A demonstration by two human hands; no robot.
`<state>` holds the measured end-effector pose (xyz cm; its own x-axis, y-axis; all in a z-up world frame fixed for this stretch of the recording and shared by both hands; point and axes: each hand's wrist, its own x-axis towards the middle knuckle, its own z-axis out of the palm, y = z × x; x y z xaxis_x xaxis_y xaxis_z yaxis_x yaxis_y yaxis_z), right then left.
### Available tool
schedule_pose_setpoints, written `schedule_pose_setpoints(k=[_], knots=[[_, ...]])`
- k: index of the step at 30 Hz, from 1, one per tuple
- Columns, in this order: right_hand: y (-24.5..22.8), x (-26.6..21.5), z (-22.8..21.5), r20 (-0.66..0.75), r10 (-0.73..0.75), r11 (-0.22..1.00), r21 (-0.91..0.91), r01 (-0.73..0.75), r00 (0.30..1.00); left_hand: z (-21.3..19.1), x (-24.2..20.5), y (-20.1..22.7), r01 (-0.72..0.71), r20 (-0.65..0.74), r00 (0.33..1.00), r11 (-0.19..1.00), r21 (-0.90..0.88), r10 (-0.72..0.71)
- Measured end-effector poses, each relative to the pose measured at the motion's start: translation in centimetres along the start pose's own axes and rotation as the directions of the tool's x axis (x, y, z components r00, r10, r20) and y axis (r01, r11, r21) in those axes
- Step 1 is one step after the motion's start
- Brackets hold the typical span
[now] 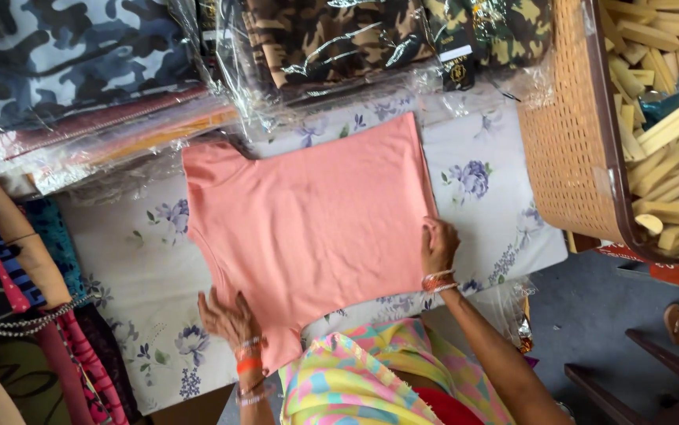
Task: Folding various t-shirts and pants on a table in a garment processing area.
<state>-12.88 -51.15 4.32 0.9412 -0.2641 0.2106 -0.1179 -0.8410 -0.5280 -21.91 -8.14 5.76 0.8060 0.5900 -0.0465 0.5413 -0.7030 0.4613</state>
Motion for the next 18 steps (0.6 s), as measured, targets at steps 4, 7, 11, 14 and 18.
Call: schedule_pose_setpoints(k=[4,7,11,14,18], knots=[[3.2,0.0,-0.6,0.11,0.2,0.978,0.037,-0.205,0.974,-1.4,-5.3,-3.3,0.041,-0.001,0.999,0.994,0.103,-0.041],[3.5,-0.4,-0.5,0.026,0.122,0.984,0.127,-0.124,0.992,-1.2,-7.3,-4.9,0.13,-0.054,0.991,0.984,0.121,-0.124],[1.8,-0.1,-1.5,0.16,0.366,0.92,0.087,-0.383,0.917,-1.1,-8.6,-5.6,0.21,-0.005,0.978,0.972,0.109,-0.21],[2.6,-0.7,-0.9,0.116,0.236,0.971,0.009,-0.239,0.965,-1.0,-9.0,-5.7,0.166,0.026,0.985,0.974,0.155,-0.172],[3.0,-1.1,-0.4,0.012,0.114,0.992,0.046,-0.114,0.993,-1.2,-9.2,-5.6,0.122,0.052,0.989,0.965,0.231,-0.137]])
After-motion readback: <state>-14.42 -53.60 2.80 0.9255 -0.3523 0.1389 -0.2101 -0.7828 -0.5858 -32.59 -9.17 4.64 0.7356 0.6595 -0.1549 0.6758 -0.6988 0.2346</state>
